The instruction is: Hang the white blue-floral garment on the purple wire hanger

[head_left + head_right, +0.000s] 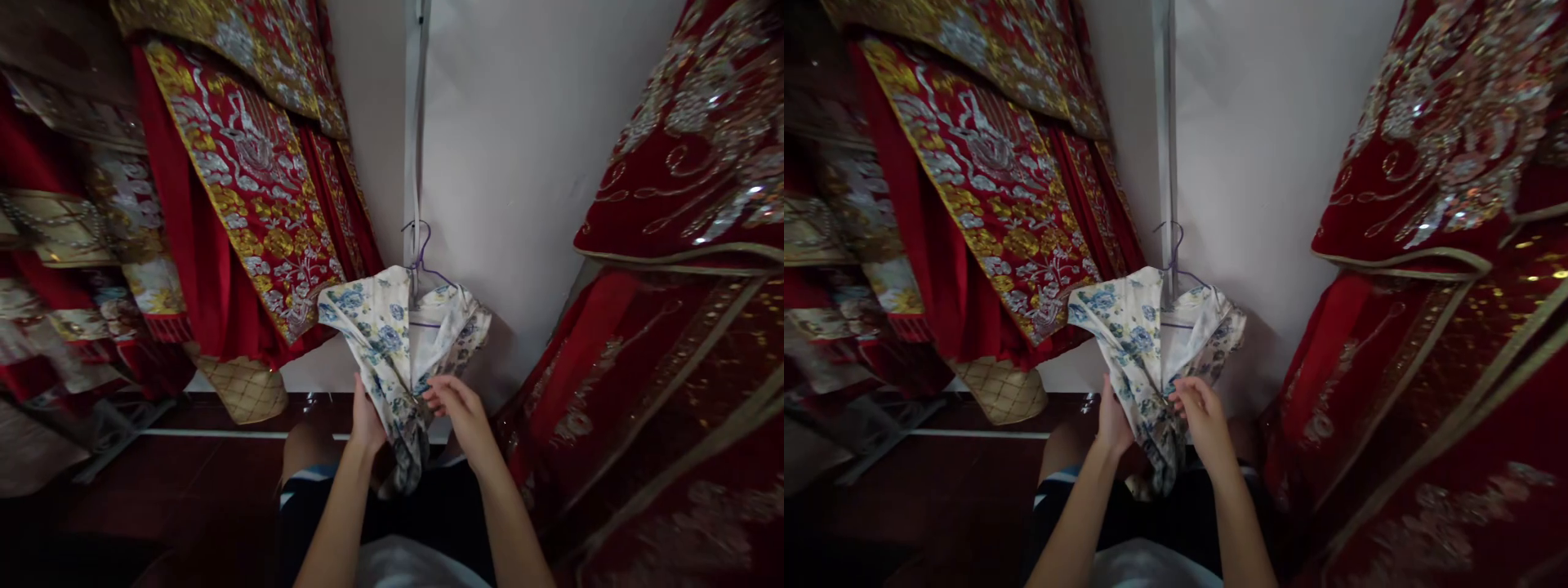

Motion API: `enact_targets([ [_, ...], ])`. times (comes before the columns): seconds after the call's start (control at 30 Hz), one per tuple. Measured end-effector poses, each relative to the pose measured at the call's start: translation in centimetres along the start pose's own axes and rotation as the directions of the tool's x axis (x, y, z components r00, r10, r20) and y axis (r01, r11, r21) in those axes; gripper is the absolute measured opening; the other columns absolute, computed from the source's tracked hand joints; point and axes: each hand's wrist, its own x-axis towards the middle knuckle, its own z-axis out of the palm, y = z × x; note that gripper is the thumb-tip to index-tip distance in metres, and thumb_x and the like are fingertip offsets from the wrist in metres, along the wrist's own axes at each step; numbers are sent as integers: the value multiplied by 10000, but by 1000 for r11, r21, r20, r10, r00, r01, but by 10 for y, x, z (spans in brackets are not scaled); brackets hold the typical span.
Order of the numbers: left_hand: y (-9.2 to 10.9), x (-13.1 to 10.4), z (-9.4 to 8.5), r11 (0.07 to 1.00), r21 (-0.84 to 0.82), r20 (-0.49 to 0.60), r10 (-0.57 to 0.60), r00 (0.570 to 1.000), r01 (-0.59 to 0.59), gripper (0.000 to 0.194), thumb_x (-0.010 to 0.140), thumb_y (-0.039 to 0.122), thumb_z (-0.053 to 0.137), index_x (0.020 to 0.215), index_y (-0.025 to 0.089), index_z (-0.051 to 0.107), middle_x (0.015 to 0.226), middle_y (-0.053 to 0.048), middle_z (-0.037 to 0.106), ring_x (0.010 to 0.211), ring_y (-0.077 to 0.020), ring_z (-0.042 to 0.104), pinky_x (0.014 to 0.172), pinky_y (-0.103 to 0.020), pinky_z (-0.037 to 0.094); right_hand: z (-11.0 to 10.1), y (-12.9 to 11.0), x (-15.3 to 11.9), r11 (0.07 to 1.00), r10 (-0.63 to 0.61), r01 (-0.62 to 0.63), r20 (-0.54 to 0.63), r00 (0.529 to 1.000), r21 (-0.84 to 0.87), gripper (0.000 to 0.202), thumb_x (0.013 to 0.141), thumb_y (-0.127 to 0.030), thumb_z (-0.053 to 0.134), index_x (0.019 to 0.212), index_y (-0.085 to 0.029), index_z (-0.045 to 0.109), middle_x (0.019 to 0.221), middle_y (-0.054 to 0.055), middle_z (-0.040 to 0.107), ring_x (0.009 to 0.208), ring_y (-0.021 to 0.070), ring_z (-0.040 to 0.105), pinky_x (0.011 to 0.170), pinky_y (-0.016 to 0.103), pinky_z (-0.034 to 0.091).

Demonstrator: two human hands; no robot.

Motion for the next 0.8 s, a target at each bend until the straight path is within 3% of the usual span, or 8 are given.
enact_targets([
  [0.07, -2, 2, -4, 1000, 10, -15, 18, 1000, -18, 750, 735, 797, 497, 1101, 166, 671, 1111, -119, 694, 1103, -310, 610, 970, -427, 455, 9, 20, 8, 998, 46, -47, -33, 998, -36, 397, 725, -554, 663, 888, -193, 638, 759, 58, 698, 643, 199, 622, 560, 286, 458],
  [0.17, -4, -2, -10, 962, 243, -34, 139, 990, -127, 478, 652, 500, 765, 956, 135, 714, 974, -93, 733, 996, -279, 639, 939, -368, 451, 22, 43, 14, 988, 70, -76, -50, 996, -132, 382, 720, -566, 644, 856, -215, 581, 702, 18, 642, 627, 193, 600, 547, 287, 451],
  [0.27, -10, -4, -11, 914, 359, -136, 252, 958, -189, 209, 669, 297, 703, 786, 124, 704, 788, -37, 713, 787, -198, 629, 796, -291, 464, 25, 53, 15, 968, 135, -120, 55, 989, -220, 372, 750, -591, 587, 758, -221, 554, 641, 8, 603, 608, 187, 581, 518, 282, 434],
  [0.4, -17, -5, -11, 976, 193, -288, 155, 945, -101, 157, 632, 260, 639, 715, 127, 649, 643, 8, 635, 619, -139, 554, 641, -246, 428, 19, 52, 14, 966, 229, -193, 218, 949, -174, 377, 732, -586, 566, 709, -211, 540, 582, -7, 593, 502, 140, 534, 448, 241, 369],
  [0.6, -19, 1, -14, 993, 57, -344, 116, 932, -102, 224, 598, 276, 652, 768, 142, 595, 730, -24, 647, 710, -176, 601, 715, -292, 464, 19, 41, 12, 987, 158, -149, 150, 976, -67, 273, 672, -456, 593, 592, -202, 533, 507, -21, 537, 464, 113, 470, 433, 227, 317],
  [0.67, -20, 2, -17, 947, 197, -419, 315, 851, -253, 265, 634, 256, 631, 873, 148, 587, 867, -53, 646, 834, -189, 603, 800, -308, 460, 18, 38, 10, 992, 124, -119, 102, 987, -52, 276, 676, -453, 594, 576, -202, 532, 489, -28, 510, 451, 110, 445, 436, 235, 309],
  [0.73, -21, 0, -19, 809, 438, -450, 574, 684, -391, 369, 685, 226, 617, 1042, 162, 553, 1069, -86, 603, 981, -199, 569, 884, -320, 431, 17, 36, 10, 994, 106, -102, 76, 992, -50, 298, 681, -469, 606, 570, -203, 532, 478, -33, 495, 445, 107, 430, 447, 241, 313],
  [0.8, -24, -5, -18, 627, 640, -315, 741, 593, -444, 409, 737, 204, 605, 1136, 184, 515, 1165, -98, 555, 1058, -208, 534, 928, -333, 407, 14, 36, 10, 992, 116, -112, 70, 991, -54, 319, 681, -492, 623, 579, -203, 537, 477, -34, 496, 442, 109, 426, 454, 246, 317],
])
